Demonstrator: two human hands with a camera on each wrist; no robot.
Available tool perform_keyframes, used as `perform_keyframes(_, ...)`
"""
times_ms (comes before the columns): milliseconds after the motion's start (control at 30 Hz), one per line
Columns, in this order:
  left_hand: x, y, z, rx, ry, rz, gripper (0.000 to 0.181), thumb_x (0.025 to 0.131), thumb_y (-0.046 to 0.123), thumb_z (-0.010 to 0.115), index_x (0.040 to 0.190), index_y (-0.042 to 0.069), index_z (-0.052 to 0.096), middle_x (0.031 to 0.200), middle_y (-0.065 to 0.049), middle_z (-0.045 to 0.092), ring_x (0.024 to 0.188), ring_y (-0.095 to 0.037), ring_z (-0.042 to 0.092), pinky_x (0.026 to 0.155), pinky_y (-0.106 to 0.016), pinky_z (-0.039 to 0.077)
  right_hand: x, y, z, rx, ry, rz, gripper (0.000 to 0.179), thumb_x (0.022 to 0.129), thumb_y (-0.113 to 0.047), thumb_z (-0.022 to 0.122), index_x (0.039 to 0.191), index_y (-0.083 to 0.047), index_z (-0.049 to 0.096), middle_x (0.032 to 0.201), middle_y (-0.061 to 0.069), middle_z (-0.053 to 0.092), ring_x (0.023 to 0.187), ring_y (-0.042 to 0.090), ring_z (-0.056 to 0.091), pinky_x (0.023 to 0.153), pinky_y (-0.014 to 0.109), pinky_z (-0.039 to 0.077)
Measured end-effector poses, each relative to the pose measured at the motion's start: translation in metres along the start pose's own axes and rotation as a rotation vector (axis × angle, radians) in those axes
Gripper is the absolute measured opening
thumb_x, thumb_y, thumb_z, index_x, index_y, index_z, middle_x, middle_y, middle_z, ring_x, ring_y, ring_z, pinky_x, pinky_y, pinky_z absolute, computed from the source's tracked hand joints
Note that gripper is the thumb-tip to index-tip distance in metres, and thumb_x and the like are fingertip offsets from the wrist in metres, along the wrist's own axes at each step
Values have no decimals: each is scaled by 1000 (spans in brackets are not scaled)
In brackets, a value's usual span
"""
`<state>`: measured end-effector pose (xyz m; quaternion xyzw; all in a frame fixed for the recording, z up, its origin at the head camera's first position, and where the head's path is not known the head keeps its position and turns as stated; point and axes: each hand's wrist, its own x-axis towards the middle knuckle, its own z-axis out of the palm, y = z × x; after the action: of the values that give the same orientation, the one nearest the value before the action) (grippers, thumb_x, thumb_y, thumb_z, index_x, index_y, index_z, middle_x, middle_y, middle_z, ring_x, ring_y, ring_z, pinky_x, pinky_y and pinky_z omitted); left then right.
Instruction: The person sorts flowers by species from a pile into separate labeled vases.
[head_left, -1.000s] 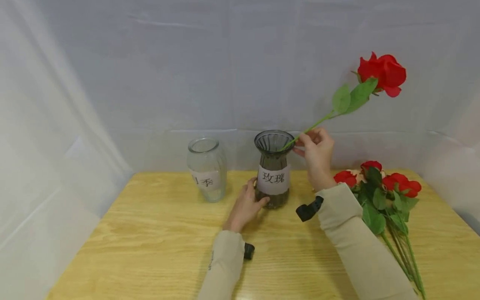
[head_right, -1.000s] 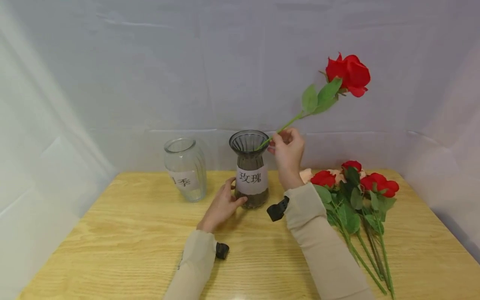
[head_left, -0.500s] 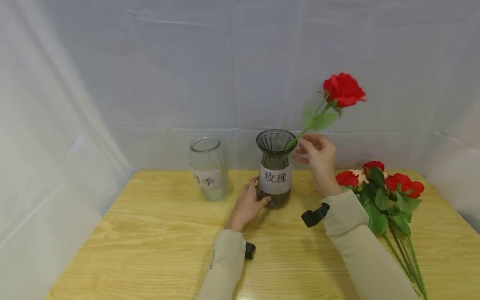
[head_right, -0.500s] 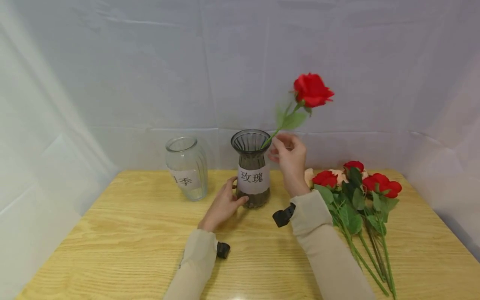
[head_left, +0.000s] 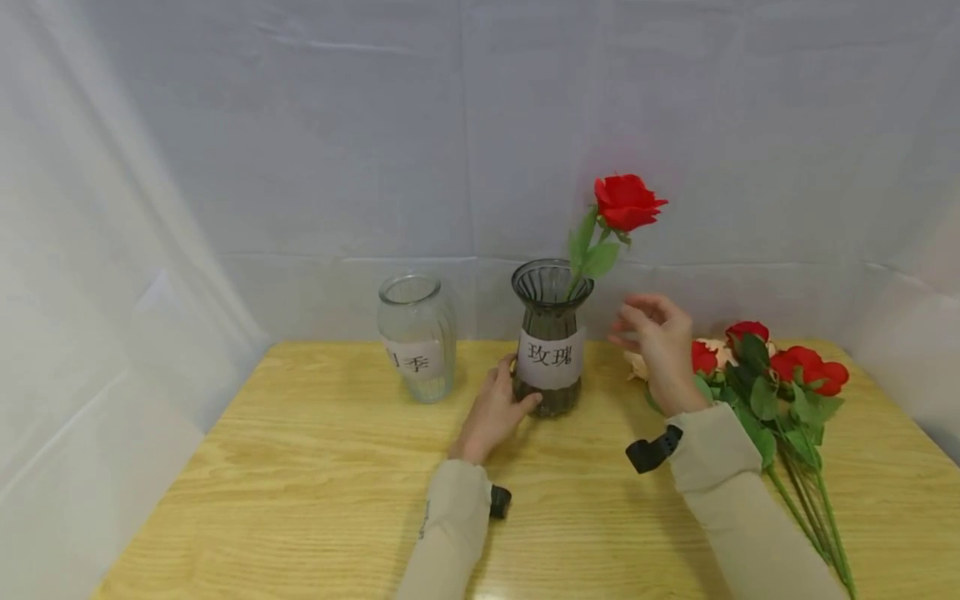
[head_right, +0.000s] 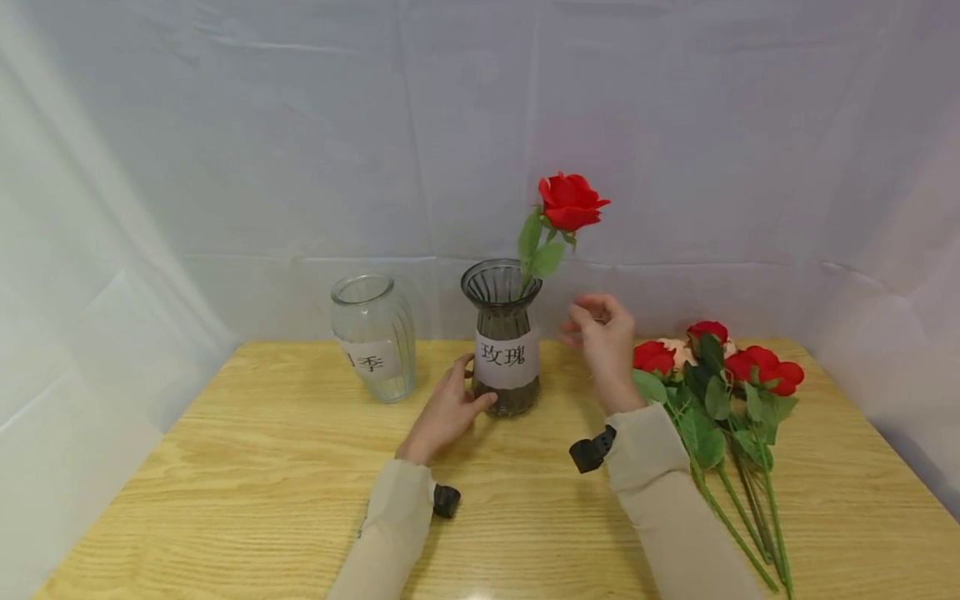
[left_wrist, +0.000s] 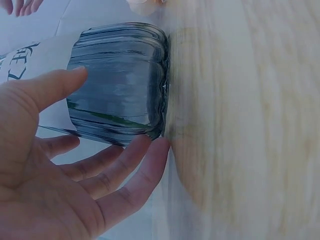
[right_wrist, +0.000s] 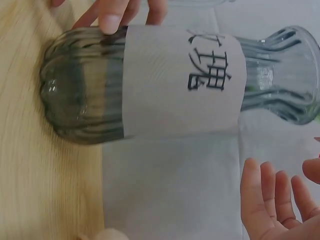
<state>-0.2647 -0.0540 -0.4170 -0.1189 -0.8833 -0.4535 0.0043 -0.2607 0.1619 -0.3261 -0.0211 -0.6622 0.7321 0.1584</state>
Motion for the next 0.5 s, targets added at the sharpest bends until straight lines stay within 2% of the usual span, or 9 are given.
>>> perform_keyframes(333,-1,3,-1,18,-2,-2,73,99,23,68,156,0,29,150,-30,39,134,-43,46,108,-54,41,-4,3,-29,-26,-43,31,7,102,-5,59,108,-5,61,90,-1,61,77,12,65,72,30,61)
perform_keyframes(500,-2,5,-2,8,-3,-13,73,99,24,68,156,0,29,151,-29,39,134,-42,46,109,-54,40,-6,3,-47,-90,-70,23,8,102,-6,59,108,-9,63,90,-3,63,76,11,66,70,27,60)
